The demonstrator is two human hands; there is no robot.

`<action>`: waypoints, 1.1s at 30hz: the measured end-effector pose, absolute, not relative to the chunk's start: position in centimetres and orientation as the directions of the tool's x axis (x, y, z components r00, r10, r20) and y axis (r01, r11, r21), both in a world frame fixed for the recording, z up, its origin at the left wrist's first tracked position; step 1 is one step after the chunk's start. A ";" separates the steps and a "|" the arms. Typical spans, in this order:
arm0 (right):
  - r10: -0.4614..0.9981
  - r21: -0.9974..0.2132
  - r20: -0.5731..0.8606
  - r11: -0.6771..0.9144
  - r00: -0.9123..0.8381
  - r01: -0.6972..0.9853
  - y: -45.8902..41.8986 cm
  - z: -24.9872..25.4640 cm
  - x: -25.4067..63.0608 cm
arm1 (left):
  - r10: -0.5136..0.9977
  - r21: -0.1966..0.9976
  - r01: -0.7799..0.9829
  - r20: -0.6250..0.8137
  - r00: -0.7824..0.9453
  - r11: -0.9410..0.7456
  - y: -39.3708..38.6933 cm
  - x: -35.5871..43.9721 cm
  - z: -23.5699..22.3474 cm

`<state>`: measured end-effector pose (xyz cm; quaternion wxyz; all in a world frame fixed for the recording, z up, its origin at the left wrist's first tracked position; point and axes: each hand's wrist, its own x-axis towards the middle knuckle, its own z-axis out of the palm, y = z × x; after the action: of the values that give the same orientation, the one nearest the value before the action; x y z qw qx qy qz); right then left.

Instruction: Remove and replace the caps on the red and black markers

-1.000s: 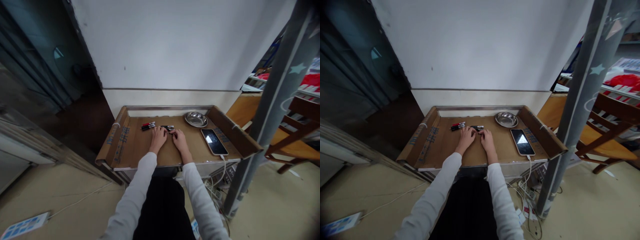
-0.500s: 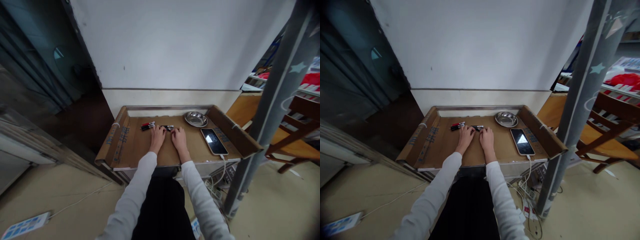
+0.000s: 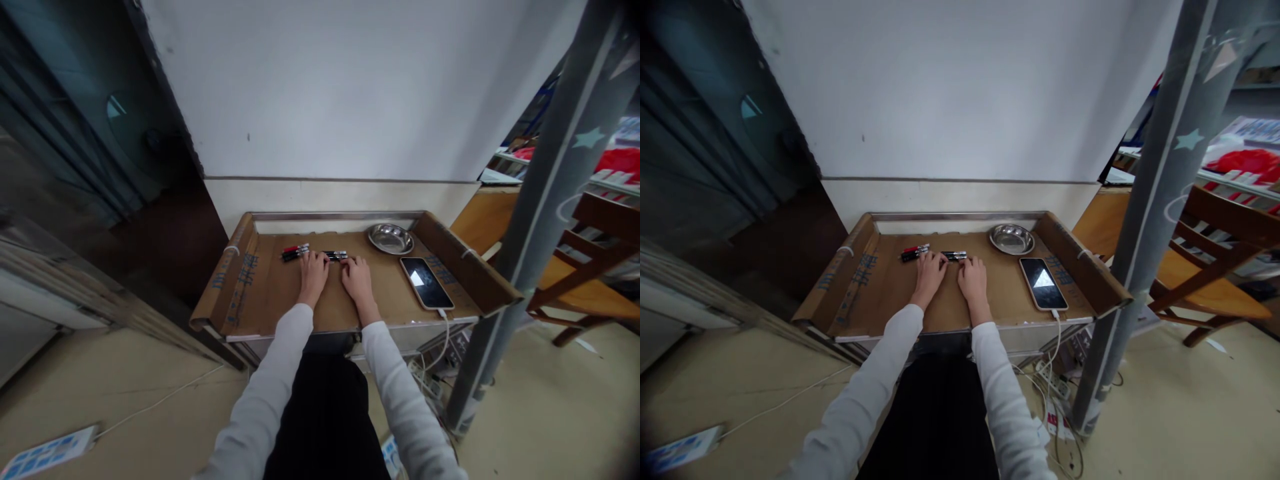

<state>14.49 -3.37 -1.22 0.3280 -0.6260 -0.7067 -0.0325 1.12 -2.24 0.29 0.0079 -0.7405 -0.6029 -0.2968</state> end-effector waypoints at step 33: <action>0.863 -0.401 0.501 0.165 0.065 0.901 -3.6 -1.2 14.6 | 0.852 0.413 0.911 0.483 -0.204 -0.016 -2.2 0.9 0.5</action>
<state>14.59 -3.59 -1.24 0.3401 -0.6455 -0.6832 -0.0281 0.87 -2.17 0.54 0.0442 -0.6292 -0.7002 -0.3344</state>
